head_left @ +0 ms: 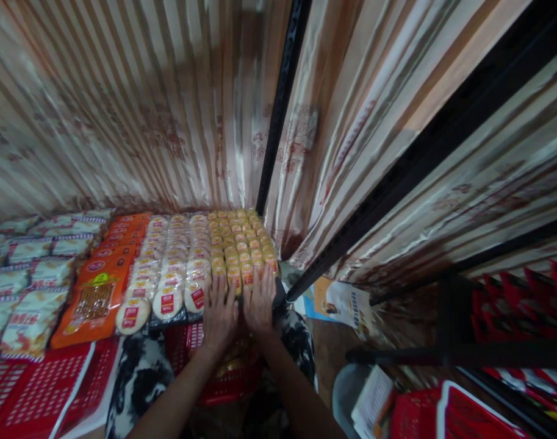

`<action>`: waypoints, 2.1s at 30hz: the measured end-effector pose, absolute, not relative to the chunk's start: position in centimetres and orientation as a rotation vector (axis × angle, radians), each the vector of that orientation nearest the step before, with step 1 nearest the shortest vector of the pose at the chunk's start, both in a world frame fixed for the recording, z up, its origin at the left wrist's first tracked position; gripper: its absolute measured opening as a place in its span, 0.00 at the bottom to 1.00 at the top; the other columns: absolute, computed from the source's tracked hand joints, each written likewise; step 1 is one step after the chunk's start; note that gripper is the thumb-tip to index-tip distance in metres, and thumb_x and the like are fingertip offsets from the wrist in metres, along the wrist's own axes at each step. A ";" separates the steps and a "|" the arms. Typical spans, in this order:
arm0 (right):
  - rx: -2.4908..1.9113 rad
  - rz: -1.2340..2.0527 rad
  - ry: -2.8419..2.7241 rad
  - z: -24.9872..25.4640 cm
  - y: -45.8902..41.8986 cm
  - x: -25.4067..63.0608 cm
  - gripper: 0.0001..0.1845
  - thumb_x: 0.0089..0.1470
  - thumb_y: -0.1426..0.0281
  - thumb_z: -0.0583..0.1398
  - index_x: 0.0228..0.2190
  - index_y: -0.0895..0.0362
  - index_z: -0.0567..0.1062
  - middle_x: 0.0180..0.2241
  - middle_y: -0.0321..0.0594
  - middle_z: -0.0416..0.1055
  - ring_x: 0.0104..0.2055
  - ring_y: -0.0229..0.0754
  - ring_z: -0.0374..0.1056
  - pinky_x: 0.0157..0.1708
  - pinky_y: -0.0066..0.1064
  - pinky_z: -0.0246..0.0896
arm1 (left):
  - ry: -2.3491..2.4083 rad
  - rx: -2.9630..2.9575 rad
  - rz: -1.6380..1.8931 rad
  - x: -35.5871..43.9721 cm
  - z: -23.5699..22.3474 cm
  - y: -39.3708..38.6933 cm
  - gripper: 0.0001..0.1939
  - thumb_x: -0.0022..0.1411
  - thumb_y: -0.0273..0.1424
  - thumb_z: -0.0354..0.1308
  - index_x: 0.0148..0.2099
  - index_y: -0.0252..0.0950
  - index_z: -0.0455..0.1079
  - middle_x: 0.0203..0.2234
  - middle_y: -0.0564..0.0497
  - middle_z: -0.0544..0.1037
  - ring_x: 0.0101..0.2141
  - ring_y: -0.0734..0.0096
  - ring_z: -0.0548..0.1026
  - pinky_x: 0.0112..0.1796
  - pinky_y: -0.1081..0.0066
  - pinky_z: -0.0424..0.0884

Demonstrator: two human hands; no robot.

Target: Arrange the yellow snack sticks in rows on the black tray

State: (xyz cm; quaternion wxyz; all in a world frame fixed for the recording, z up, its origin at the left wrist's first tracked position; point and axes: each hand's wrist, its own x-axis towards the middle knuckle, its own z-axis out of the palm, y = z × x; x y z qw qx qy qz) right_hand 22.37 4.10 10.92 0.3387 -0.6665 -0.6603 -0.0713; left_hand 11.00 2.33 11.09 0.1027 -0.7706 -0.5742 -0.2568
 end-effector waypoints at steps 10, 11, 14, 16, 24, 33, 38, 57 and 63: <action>-1.647 -0.095 -1.712 8.3 -0.1 21.1 0.27 0.59 0.69 0.44 0.59 0.64 0.52 0.62 0.56 0.46 0.65 0.50 0.37 0.57 0.50 0.45 | -1.693 -2.282 -0.688 10.8 9.7 -0.7 0.23 0.61 0.33 0.46 0.57 0.32 0.62 0.58 0.38 0.62 0.61 0.57 0.51 0.57 0.54 0.50; -1.655 -0.100 -1.714 8.5 0.1 21.3 0.27 0.60 0.69 0.44 0.59 0.65 0.52 0.62 0.56 0.46 0.65 0.49 0.37 0.57 0.49 0.45 | -1.704 -2.273 -0.697 10.7 10.0 -0.5 0.23 0.61 0.32 0.46 0.57 0.31 0.61 0.58 0.38 0.61 0.61 0.57 0.50 0.57 0.54 0.50; -1.709 -0.142 -1.687 9.7 1.5 22.3 0.27 0.60 0.69 0.44 0.59 0.63 0.52 0.63 0.55 0.44 0.65 0.50 0.34 0.57 0.49 0.45 | -1.721 -2.253 -0.727 10.4 11.0 0.4 0.25 0.61 0.29 0.45 0.60 0.32 0.56 0.61 0.37 0.54 0.62 0.55 0.45 0.57 0.52 0.50; -1.722 -0.179 -1.697 10.6 2.9 23.0 0.27 0.60 0.68 0.44 0.60 0.61 0.51 0.63 0.52 0.42 0.65 0.50 0.33 0.56 0.49 0.45 | -1.737 -2.250 -0.748 10.4 11.6 1.4 0.26 0.61 0.29 0.46 0.62 0.33 0.53 0.63 0.38 0.49 0.63 0.54 0.41 0.58 0.50 0.49; -1.806 -0.275 -1.726 11.4 7.3 24.2 0.28 0.58 0.63 0.48 0.58 0.61 0.55 0.64 0.54 0.38 0.65 0.54 0.32 0.56 0.52 0.42 | -1.719 -2.232 -0.840 12.0 11.7 4.9 0.30 0.61 0.31 0.48 0.64 0.36 0.46 0.64 0.39 0.38 0.63 0.51 0.39 0.57 0.46 0.49; -1.850 -0.306 -1.774 10.9 8.2 24.0 0.27 0.58 0.66 0.48 0.58 0.62 0.56 0.64 0.54 0.38 0.65 0.54 0.31 0.57 0.51 0.40 | -1.722 -2.225 -0.897 12.8 10.8 6.0 0.33 0.60 0.28 0.48 0.65 0.36 0.40 0.64 0.40 0.35 0.63 0.49 0.37 0.57 0.45 0.49; -1.835 -0.290 -1.794 10.7 8.5 23.9 0.28 0.58 0.66 0.48 0.58 0.64 0.55 0.64 0.55 0.37 0.65 0.54 0.30 0.57 0.50 0.41 | -1.737 -2.221 -0.888 12.9 10.4 6.5 0.32 0.60 0.29 0.48 0.65 0.37 0.41 0.64 0.41 0.37 0.63 0.50 0.38 0.57 0.45 0.50; -1.831 -0.245 -1.718 12.8 8.9 24.4 0.28 0.60 0.65 0.45 0.59 0.62 0.53 0.64 0.54 0.39 0.65 0.51 0.35 0.56 0.47 0.44 | -1.785 -2.179 -0.912 13.1 12.6 6.3 0.28 0.60 0.29 0.47 0.63 0.33 0.50 0.64 0.40 0.40 0.63 0.52 0.38 0.58 0.47 0.47; -1.935 -0.166 -1.661 15.3 12.1 25.2 0.28 0.60 0.64 0.44 0.59 0.63 0.54 0.61 0.55 0.48 0.64 0.52 0.40 0.57 0.47 0.43 | -1.884 -2.062 -1.003 12.3 14.6 8.2 0.30 0.60 0.33 0.47 0.62 0.28 0.49 0.64 0.37 0.40 0.63 0.51 0.38 0.57 0.49 0.49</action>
